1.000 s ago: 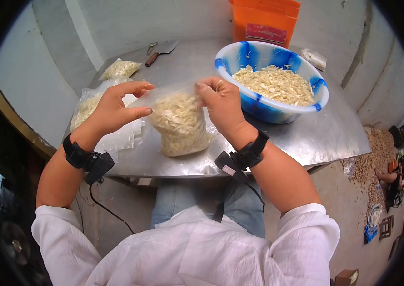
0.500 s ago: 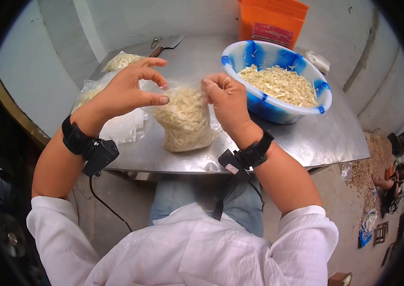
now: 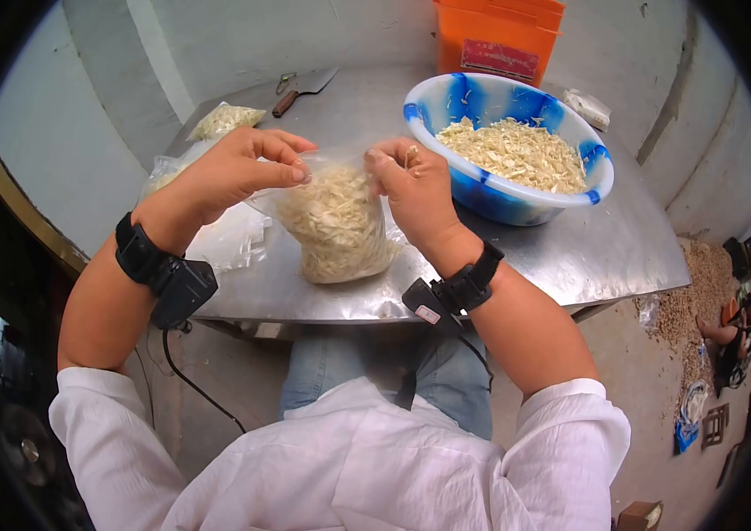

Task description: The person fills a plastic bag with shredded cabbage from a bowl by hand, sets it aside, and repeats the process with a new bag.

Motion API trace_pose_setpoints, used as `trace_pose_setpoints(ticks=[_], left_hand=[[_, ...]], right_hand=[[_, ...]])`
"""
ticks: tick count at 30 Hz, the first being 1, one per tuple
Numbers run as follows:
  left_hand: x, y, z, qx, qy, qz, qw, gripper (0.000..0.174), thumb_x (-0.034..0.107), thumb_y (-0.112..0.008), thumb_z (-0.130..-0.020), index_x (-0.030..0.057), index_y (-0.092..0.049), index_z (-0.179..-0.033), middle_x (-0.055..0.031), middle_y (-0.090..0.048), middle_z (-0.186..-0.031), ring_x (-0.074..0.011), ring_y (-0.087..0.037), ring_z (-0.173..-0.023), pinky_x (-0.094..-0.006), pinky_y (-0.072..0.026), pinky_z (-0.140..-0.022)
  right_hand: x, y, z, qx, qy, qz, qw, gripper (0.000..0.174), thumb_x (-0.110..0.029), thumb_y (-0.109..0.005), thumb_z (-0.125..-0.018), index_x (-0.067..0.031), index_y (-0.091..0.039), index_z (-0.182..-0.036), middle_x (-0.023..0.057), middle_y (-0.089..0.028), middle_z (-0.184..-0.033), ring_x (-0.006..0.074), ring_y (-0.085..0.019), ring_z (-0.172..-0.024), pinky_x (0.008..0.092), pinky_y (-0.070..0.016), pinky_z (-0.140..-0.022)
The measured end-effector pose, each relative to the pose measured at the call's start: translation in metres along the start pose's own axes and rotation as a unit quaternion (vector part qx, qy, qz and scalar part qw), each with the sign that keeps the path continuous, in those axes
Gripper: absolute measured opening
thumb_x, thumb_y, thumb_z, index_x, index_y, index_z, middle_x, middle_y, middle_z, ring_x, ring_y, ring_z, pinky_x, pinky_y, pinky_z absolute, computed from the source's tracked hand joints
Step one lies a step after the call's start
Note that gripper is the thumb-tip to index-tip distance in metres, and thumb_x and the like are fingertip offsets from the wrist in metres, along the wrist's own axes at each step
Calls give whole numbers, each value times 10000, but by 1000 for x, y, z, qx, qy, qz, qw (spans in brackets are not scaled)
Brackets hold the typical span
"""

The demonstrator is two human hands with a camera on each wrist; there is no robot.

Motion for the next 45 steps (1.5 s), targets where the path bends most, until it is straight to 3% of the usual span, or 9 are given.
trace_pose_setpoints(ticks=[6, 9, 11, 17, 21, 23, 27, 33, 45], left_hand=[[2, 19, 2, 63, 1, 40, 997, 172, 189, -703, -723, 37, -685, -800, -121, -535, -1155, -198, -509, -1027, -315, -374, -886], [10, 24, 4, 71, -40, -157, 984, 99, 153, -693, -725, 63, -691, -768, -99, -533, -1161, -214, -474, -1089, -331, -362, -905], [23, 19, 10, 105, -157, -420, 888, 57, 123, -696, -701, 86, -687, -742, -65, -525, -1186, -245, -406, -1170, -365, -344, -937], [24, 11, 14, 113, -223, -561, 789, 54, 29, -637, -688, 73, -662, -708, -25, -524, -1186, -272, -344, -1220, -379, -315, -971], [27, 23, 19, 107, -265, -463, 839, 114, -7, -589, -709, 71, -666, -736, -34, -550, -1143, -252, -416, -1167, -357, -336, -959], [16, 39, 20, 114, -147, -237, 954, 131, -14, -556, -730, 55, -665, -747, -56, -574, -1104, -213, -498, -1069, -330, -370, -927], [-12, 58, 30, 135, -93, -289, 943, 177, -16, -525, -745, 35, -669, -835, -73, -589, -1071, -169, -535, -984, -295, -397, -878], [-54, 36, 54, 145, -61, 11, 987, 351, 81, -613, -735, 23, -598, -1081, -44, -560, -1071, -148, -497, -1017, -288, -380, -888], [-54, 7, 56, 299, -151, -4, 942, 160, 129, -647, -787, -8, -664, -868, -74, -628, -838, -136, -562, -770, -242, -435, -692]], right_hand=[[0, 1, 0, 0, -1, 1, 1000, 109, -123, -572, -825, -31, -590, -769, -17, -542, -641, 49, -492, -561, 187, -398, -526], [0, 1, 0, -3, -3, -3, 1000, 109, -122, -571, -825, -31, -591, -771, -16, -543, -644, 51, -494, -561, 188, -402, -529], [1, 1, 0, -5, -3, -2, 1000, 109, -123, -571, -825, -30, -592, -771, -16, -543, -647, 52, -496, -563, 189, -405, -532], [0, 2, 0, -8, -6, 2, 1000, 119, -132, -569, -829, -26, -596, -781, -13, -550, -664, 54, -501, -573, 191, -418, -545], [2, 4, 0, 5, -14, -1, 1000, 126, -139, -569, -833, -22, -600, -796, -11, -556, -678, 56, -504, -579, 195, -422, -551], [3, 5, 0, 1, -14, -2, 1000, 125, -139, -570, -833, -23, -599, -797, -11, -556, -679, 56, -504, -580, 196, -422, -552], [3, 5, 0, -3, -13, -6, 1000, 122, -137, -570, -836, -24, -598, -801, -11, -556, -679, 57, -504, -581, 198, -422, -556], [4, 4, 0, -6, -11, -9, 1000, 125, -140, -571, -838, -24, -598, -799, -8, -559, -688, 59, -507, -583, 198, -421, -558], [3, 4, 1, -10, -8, -23, 1000, 133, -148, -580, -839, -27, -595, -787, -5, -556, -697, 60, -503, -586, 200, -422, -562]])
Point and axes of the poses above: each hand's wrist, its own z-axis away from the middle knuckle, its own y-axis out of the back of the hand, x = y × z, the point moved 5 cm from there along -z, towards the middle knuckle
